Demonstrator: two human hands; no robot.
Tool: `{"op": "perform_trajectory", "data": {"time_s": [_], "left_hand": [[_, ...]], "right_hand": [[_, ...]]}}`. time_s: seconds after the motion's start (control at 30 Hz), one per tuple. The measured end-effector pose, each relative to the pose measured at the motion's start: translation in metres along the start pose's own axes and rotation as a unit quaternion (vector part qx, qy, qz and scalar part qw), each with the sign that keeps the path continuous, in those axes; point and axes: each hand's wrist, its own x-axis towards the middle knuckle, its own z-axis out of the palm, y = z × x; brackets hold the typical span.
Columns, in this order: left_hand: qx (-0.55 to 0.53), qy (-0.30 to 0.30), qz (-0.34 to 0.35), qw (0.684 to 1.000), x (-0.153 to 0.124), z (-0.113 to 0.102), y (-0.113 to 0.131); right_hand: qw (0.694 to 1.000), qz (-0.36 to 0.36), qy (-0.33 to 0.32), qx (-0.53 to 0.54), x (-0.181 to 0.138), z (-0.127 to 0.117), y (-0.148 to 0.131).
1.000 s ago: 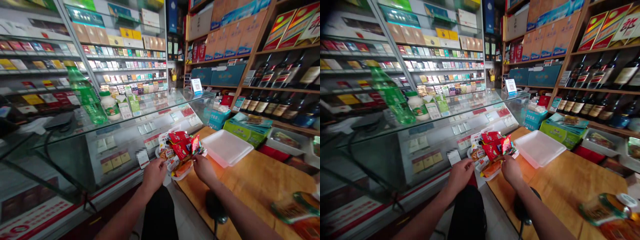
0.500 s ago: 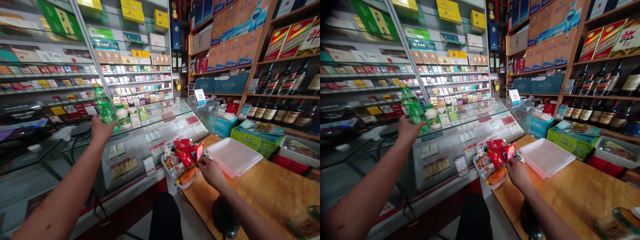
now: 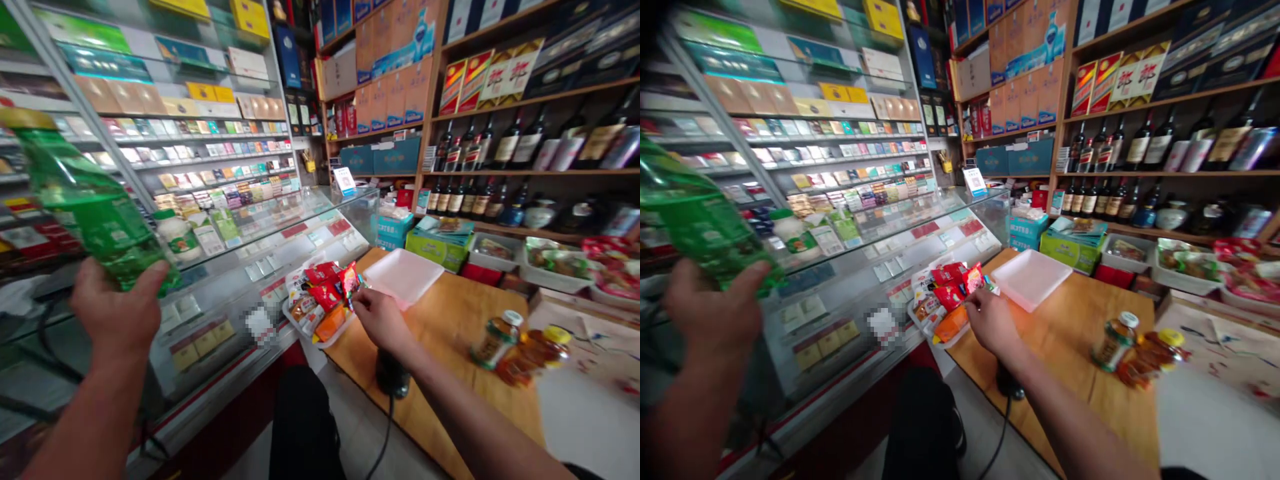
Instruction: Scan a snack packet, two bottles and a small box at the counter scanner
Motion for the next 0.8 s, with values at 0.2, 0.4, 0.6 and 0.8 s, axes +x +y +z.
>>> {"op": "perform_trajectory", "data": {"time_s": [0.2,0.4,0.6,0.8], "left_hand": [[-0.098,-0.153,-0.009,0.983,-0.120,0.025,0.066],[-0.181,-0.373,0.051,0.909,-0.216,0.062,0.111],[-0.203,-0.455,0.152,0.853,-0.265,0.084,0.144],[-0.206,-0.476,0.145,0.843,-0.291,0.104,0.155]], "right_hand": [[0.993,-0.017,-0.009,0.115,-0.032,-0.019,-0.028],[0.961,-0.002,0.046,0.271,-0.062,-0.064,-0.037],[0.938,0.073,0.134,0.311,-0.094,-0.098,-0.020],[0.913,0.142,0.208,0.321,-0.121,-0.104,0.015]]}}
